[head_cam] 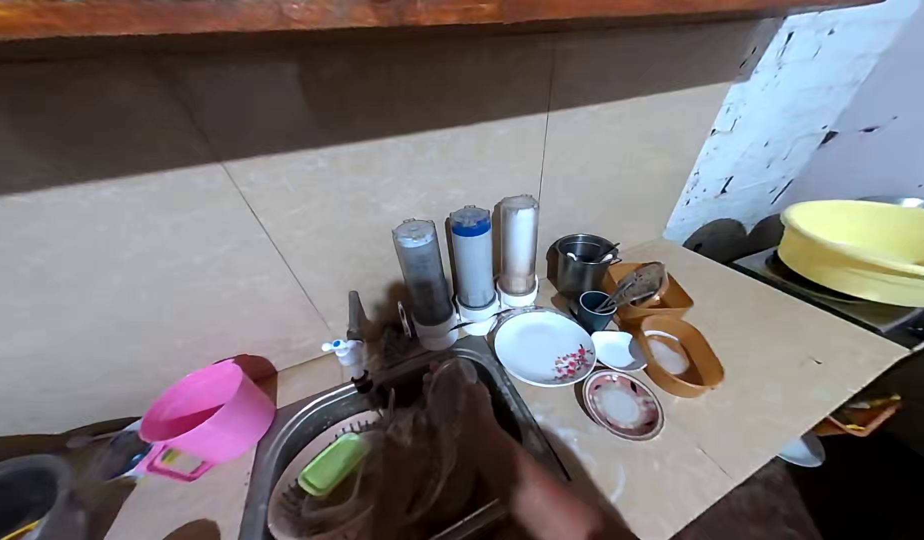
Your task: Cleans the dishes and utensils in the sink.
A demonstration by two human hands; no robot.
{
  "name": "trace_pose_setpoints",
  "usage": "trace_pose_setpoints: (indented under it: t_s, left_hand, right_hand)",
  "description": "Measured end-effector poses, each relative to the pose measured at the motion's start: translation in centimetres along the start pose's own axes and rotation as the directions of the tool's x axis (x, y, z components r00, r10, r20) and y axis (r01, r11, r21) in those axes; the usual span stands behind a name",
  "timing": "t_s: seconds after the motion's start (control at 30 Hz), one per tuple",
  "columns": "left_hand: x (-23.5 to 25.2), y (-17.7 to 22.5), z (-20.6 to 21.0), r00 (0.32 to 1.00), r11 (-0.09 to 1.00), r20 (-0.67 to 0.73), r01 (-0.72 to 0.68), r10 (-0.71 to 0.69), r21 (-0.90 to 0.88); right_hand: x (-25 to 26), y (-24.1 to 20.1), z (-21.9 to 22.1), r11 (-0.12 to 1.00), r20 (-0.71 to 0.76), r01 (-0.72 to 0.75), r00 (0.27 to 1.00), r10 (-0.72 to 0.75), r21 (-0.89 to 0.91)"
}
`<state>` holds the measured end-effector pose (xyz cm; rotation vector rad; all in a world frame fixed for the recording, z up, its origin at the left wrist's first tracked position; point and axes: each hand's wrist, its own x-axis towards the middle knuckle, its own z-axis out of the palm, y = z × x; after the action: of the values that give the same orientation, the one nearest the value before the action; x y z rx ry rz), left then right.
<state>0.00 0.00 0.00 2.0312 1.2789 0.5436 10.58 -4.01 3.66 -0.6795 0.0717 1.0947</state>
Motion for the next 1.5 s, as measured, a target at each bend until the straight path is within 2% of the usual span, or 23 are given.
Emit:
trace_pose_setpoints:
  t_s: [0.07, 0.13, 0.23, 0.3, 0.37, 0.43, 0.53, 0.6, 0.67, 0.73, 0.83, 0.9, 0.97, 1.03, 1.1, 1.17, 1.2, 1.23, 1.27, 1.3, 1.37, 1.43, 1.5]
  left_hand:
    - [0.0, -2.8, 0.7, 0.993, 0.995, 0.065, -0.096, 0.094, 0.028]
    - [0.2, -6.8, 1.3, 0.983, 0.983, -0.002, -0.183, 0.183, 0.036]
    - [-1.4, -9.2, -1.6, 0.971, 0.989, -0.201, -0.143, 0.131, -0.047]
    - [-2.1, -11.0, -4.8, 0.927, 0.99, -0.36, -0.13, 0.105, -0.048]
    - [-1.5, -15.9, -7.5, 0.839, 0.986, -0.524, -0.167, 0.146, 0.007]
    - [-1.9, -17.5, -11.3, 0.835, 1.0, -0.55, -0.028, 0.023, -0.001]
    - [-2.1, -22.3, -15.8, 0.786, 0.969, -0.605, 0.232, -0.131, 0.091]
    - [-2.4, -25.2, -18.0, 0.742, 0.878, -0.614, 0.451, -0.269, 0.161]
    - [-2.6, -27.2, -19.3, 0.719, 0.79, -0.586, 0.577, -0.373, 0.205]
    - [-2.9, -28.1, -19.5, 0.72, 0.759, -0.554, 0.612, -0.419, 0.222]
    - [-3.1, -28.2, -19.4, 0.747, 0.762, -0.532, 0.593, -0.399, 0.261]
    - [-2.7, -28.4, -18.7, 0.771, 0.744, -0.499, 0.587, -0.395, 0.318]
    - [-2.5, -28.5, -18.7, 0.79, 0.703, -0.45, 0.594, -0.418, 0.391]
    - [-2.6, -28.7, -19.2, 0.821, 0.73, -0.41, 0.554, -0.397, 0.401]
    - [-3.1, -29.5, -19.5, 0.845, 0.877, -0.466, 0.409, -0.261, 0.252]
    - [-3.5, -29.7, -19.2, 0.811, 0.94, -0.552, 0.314, -0.193, 0.131]
    - [-3.7, -29.4, -19.1, 0.814, 0.931, -0.541, 0.335, -0.21, 0.142]
    - [-3.7, -29.1, -19.0, 0.835, 0.904, -0.495, 0.378, -0.24, 0.199]
    - [-3.5, -28.9, -19.0, 0.866, 0.884, -0.432, 0.387, -0.252, 0.261]
    - [-3.2, -29.1, -19.2, 0.893, 0.881, -0.383, 0.363, -0.235, 0.304]
    - [-3.0, -29.8, -19.3, 0.901, 0.891, -0.39, 0.325, -0.19, 0.317]
    - [-2.6, -29.2, -19.1, 0.846, 0.843, -0.454, 0.442, -0.279, 0.306]
    - [-2.4, -28.1, -19.0, 0.828, 0.807, -0.442, 0.502, -0.344, 0.311]
  right_hand:
    - [1.3, -1.9, -0.9, 0.972, 0.05, 0.233, 0.971, -0.232, -0.014]
    - [3.1, -5.0, -1.4, 0.898, 0.024, 0.438, 0.899, -0.438, -0.034]
    - [6.2, -13.2, -4.0, 0.747, -0.104, 0.656, 0.74, -0.665, -0.108]
    - [8.0, -18.5, -6.5, 0.612, -0.127, 0.757, 0.6, -0.79, -0.229]
    - [9.1, -22.8, -8.6, 0.478, -0.147, 0.807, 0.457, -0.877, -0.347]
    - [11.0, -26.1, -11.1, 0.407, -0.156, 0.769, 0.382, -0.911, -0.492]
    - [13.7, -28.2, -15.3, 0.403, -0.132, 0.613, 0.438, -0.889, -0.68]
    - [15.0, -28.1, -17.1, 0.459, -0.144, 0.547, 0.522, -0.841, -0.7]
    - [14.6, -27.0, -16.9, 0.543, -0.192, 0.512, 0.586, -0.787, -0.665]
    - [14.8, -26.7, -16.9, 0.53, -0.224, 0.575, 0.518, -0.826, -0.623]
    - [14.4, -27.5, -15.6, 0.383, -0.172, 0.613, 0.375, -0.911, -0.691]
    - [14.0, -28.7, -16.1, 0.312, -0.098, 0.506, 0.404, -0.909, -0.804]
    - [14.6, -29.1, -17.4, 0.36, -0.109, 0.38, 0.544, -0.832, -0.852]
    - [14.5, -27.8, -17.5, 0.392, -0.148, 0.234, 0.664, -0.733, -0.89]
    - [14.3, -25.9, -17.2, 0.316, -0.179, 0.091, 0.663, -0.727, -0.944]
    - [14.4, -23.0, -16.3, 0.204, -0.186, -0.018, 0.49, -0.852, -0.979]
    - [14.1, -20.7, -15.8, 0.115, -0.11, -0.009, 0.385, -0.916, -0.993]
    - [13.7, -17.8, -15.1, -0.019, 0.038, 0.068, 0.295, -0.955, -0.998]
    - [13.0, -14.3, -14.2, -0.176, 0.224, 0.191, 0.267, -0.937, -0.966]
    - [12.1, -10.4, -13.3, -0.294, 0.407, 0.349, 0.319, -0.856, -0.89]
    - [10.1, -1.8, -11.1, -0.338, 0.668, 0.613, 0.454, -0.59, -0.714]
    - [7.9, 5.5, -8.1, -0.184, 0.748, 0.726, 0.63, -0.209, -0.663]
    - [6.8, 11.1, -4.1, -0.135, 0.683, 0.706, 0.708, 0.181, -0.696]
